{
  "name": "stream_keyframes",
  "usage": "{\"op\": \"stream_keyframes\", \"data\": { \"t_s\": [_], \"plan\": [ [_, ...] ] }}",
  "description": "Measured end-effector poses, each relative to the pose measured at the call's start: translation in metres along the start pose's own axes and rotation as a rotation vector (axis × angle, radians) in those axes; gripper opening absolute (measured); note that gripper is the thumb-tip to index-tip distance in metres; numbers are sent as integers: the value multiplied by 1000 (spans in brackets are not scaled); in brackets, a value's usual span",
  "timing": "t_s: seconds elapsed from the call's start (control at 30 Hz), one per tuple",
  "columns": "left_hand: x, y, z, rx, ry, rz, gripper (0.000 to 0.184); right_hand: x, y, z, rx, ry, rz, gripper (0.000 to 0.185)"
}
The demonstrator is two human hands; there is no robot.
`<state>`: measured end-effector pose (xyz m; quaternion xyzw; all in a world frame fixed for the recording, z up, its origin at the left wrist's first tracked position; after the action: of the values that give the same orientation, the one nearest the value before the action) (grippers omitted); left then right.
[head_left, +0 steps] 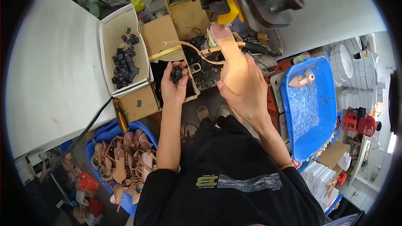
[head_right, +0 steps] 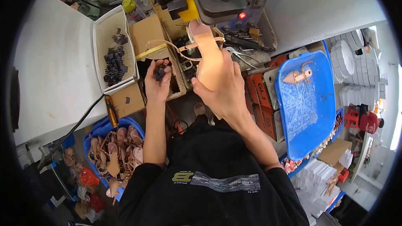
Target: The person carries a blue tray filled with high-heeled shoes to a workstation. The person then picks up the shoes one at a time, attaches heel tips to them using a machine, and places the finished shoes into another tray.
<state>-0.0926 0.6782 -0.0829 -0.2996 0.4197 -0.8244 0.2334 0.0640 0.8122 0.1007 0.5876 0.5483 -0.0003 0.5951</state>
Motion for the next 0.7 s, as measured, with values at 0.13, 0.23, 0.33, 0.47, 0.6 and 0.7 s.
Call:
{"op": "stream_keyframes", "data": {
  "t_s": [0.13, 0.23, 0.33, 0.47, 0.6, 0.7],
  "plan": [
    [-8, 12, -6, 59, -1, -1, 29, 1, -2, 1, 15, -17, -26, 88],
    [-4, 10, -5, 160, -72, -35, 32, -1, -3, -1, 26, -28, -42, 88],
    [-7, 9, -8, 23, -17, 2, 36, -1, -4, -1, 22, -33, -60, 87],
    [-2, 15, -8, 22, -38, 2, 30, -2, -4, 1, 18, -16, -47, 88],
    [0, 11, -5, 119, -75, -21, 20, -5, -3, 0, 18, -16, -61, 88],
    [0, 22, -7, 140, -99, -66, 14, -4, -3, 1, 37, 11, -45, 89]
  ]
}}
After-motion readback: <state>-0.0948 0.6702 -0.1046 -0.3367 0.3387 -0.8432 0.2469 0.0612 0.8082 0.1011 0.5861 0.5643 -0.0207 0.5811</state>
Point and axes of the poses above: each hand's wrist, its own z-axis away from the middle knuckle, its own y-axis out of the back of the hand, x = y × z, the point moved 9 cm from there along -z, towards the middle knuckle, and after that the axes turned 10 degrees about x, right-handed, at the moved point
